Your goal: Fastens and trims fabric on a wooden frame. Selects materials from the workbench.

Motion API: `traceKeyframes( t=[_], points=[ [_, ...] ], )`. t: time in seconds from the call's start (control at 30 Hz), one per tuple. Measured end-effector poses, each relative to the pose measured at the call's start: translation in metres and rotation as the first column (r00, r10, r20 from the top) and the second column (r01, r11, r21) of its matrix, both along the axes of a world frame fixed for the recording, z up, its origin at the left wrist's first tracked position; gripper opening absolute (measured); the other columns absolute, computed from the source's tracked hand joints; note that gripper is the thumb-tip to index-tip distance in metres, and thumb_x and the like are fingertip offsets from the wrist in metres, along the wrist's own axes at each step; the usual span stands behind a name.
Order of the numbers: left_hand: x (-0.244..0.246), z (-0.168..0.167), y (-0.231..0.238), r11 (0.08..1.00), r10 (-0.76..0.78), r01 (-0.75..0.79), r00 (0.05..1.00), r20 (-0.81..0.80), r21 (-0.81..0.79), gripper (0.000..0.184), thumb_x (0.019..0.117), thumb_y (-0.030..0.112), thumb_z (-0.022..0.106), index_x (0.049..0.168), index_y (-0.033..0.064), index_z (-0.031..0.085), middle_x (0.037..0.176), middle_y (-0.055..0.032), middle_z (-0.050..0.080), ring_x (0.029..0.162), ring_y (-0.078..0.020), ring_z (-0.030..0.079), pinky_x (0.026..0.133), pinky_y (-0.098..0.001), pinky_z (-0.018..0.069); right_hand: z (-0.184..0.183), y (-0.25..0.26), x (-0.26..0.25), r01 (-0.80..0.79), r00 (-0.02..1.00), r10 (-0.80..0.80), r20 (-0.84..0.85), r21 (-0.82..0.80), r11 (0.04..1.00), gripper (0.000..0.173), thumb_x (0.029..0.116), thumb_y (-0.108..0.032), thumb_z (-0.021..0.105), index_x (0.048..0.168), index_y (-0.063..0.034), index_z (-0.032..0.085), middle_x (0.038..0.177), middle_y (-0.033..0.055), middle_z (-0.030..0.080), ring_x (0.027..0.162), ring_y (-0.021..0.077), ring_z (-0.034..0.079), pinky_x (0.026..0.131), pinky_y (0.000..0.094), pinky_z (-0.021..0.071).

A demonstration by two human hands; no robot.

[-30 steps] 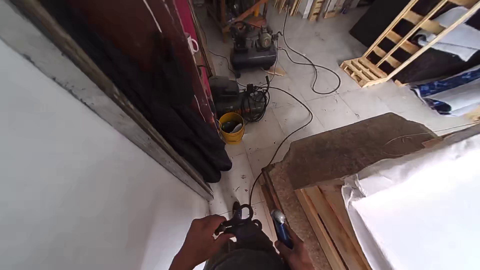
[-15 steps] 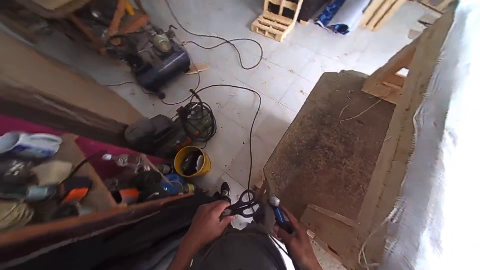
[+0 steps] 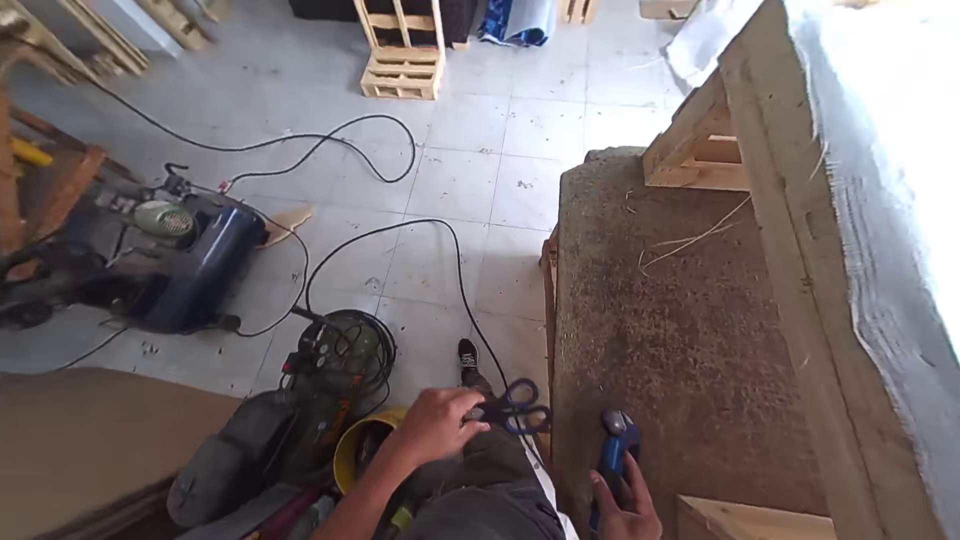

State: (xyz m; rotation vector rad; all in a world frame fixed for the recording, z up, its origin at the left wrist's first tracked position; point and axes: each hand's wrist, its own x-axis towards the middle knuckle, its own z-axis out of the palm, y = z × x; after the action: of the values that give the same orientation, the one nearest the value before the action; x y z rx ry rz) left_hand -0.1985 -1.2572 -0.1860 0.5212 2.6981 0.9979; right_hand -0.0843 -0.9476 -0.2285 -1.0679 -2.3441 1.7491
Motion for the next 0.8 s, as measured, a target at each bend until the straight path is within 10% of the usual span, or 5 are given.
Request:
traceKeyframes(
  t=[0.13,0.27,0.4,0.53,0.8],
  points=[
    [-0.068,-0.024,-0.02,0.996,-0.089,0.084,0.983,0.163,0.041,0.035,0.0898,0.037,0.077,0.11,0.0082,0.076,0.098,-0.0079,0.077,0.086,-0.0217,0.075,0.079,-0.0459,0.0618,-0.031,-0.01,-0.094,0.046,0.995,-0.074,0.062,0.364,0.93,0.064,0.0922,-0.015,0.074,0.149,-0.0011,0.05,0.136,0.0244,0.064,0.116,0.0361,0.068,0.099,0.0567,0.0526],
    [-0.148,-0.004,-0.059,0.991,-0.132,0.122,0.95,0.284,0.051,0.04,0.0898,0.04,0.077,0.112,0.007,0.076,0.098,-0.0098,0.077,0.088,-0.0229,0.075,0.082,-0.0472,0.0607,-0.048,0.001,-0.185,-0.155,0.91,-0.127,0.394,0.608,0.779,0.057,0.0993,-0.035,0.066,0.147,-0.0056,0.055,0.123,0.0332,0.066,0.106,0.0574,0.065,0.083,0.0769,0.0471],
    [-0.246,0.005,-0.077,0.978,-0.042,-0.018,0.959,0.282,0.207,0.043,0.0925,0.045,0.072,0.112,0.0064,0.074,0.09,-0.004,0.076,0.079,-0.011,0.072,0.077,-0.0352,0.0615,-0.003,0.004,-0.286,-0.349,0.87,0.071,0.489,0.507,0.788,0.052,0.093,-0.047,0.072,0.127,-0.0065,0.072,0.109,0.0292,0.072,0.099,0.0537,0.068,0.08,0.0748,0.05],
    [-0.342,0.001,-0.037,0.906,-0.026,-0.124,0.938,0.345,0.405,0.04,0.0978,0.038,0.067,0.116,0.003,0.071,0.087,-0.0019,0.074,0.073,-0.0044,0.068,0.07,-0.0263,0.06,0.042,-0.065,-0.402,-0.456,0.89,0.451,-0.068,-0.126,0.881,0.095,0.0812,-0.047,0.082,0.154,-0.0024,0.042,0.131,0.0112,0.069,0.112,0.0232,0.071,0.094,0.0434,0.0613],
    [-0.564,-0.024,-0.026,0.749,-0.66,0.602,0.638,0.397,0.278,0.051,0.0974,0.032,0.07,0.138,0.0018,0.062,0.136,-0.0194,0.064,0.129,-0.0309,0.061,0.112,-0.0493,0.0469,0.034,-0.125,-0.586,0.12,0.886,-0.236,-0.399,-0.296,0.948,0.059,0.0954,-0.001,0.055,0.152,-0.0004,0.041,0.118,0.014,0.073,0.069,0.0216,0.073,0.06,0.0369,0.0647]
  ],
)
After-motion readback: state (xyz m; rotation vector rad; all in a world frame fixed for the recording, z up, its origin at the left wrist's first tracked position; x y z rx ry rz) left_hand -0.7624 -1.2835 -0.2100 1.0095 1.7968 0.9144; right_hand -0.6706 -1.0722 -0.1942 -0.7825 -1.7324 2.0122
